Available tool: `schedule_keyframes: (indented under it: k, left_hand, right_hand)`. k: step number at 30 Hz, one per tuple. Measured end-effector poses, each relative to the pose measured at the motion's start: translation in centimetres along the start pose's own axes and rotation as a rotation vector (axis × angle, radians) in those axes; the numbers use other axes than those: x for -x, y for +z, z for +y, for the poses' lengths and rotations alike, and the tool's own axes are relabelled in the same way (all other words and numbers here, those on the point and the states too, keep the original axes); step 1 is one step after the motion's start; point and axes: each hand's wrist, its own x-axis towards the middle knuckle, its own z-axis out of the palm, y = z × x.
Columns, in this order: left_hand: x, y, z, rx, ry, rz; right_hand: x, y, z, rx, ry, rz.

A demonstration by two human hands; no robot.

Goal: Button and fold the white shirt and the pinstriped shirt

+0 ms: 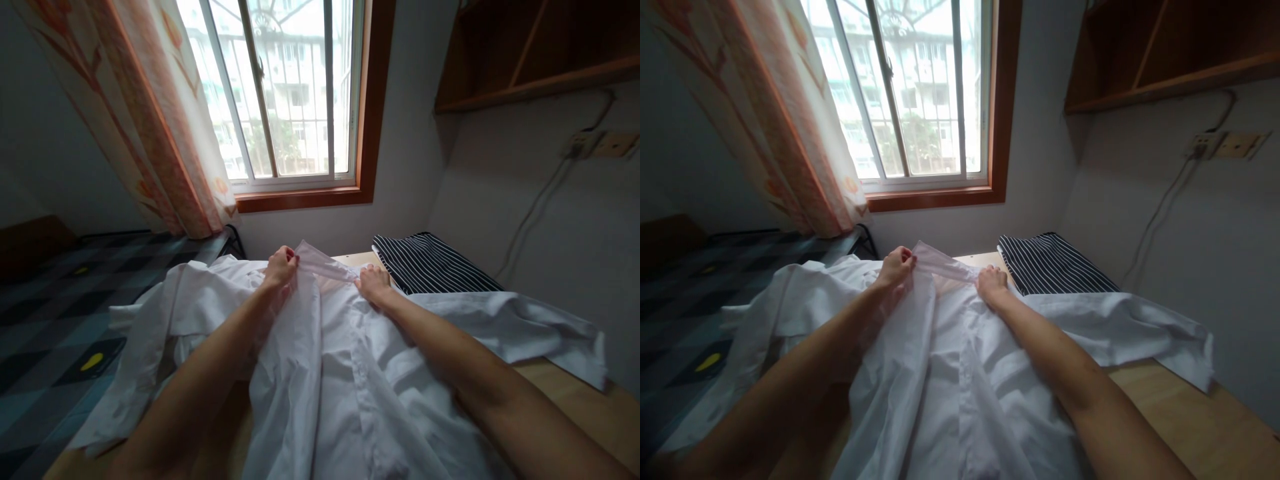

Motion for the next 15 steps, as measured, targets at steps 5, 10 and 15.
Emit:
schedule_keyframes:
  k: [5,10,15]
  left_hand:
    - [0.2,-0.2,0.2,0.088,-0.072,0.096]
    - [0.6,-0.6,0.4,0.225,-0.106,0.080]
    - [1.0,-0.8,-0.3,0.405,-0.143,0.067]
  right_hand:
    - [0.5,-0.3,0.0,-0.090,-0.088,-0.048]
    - [-0.2,-0.8,0.6,-0.200,-0.065,-0.056]
    - [-2.2,-1.3,4.1,-1.001,0.187,0.070]
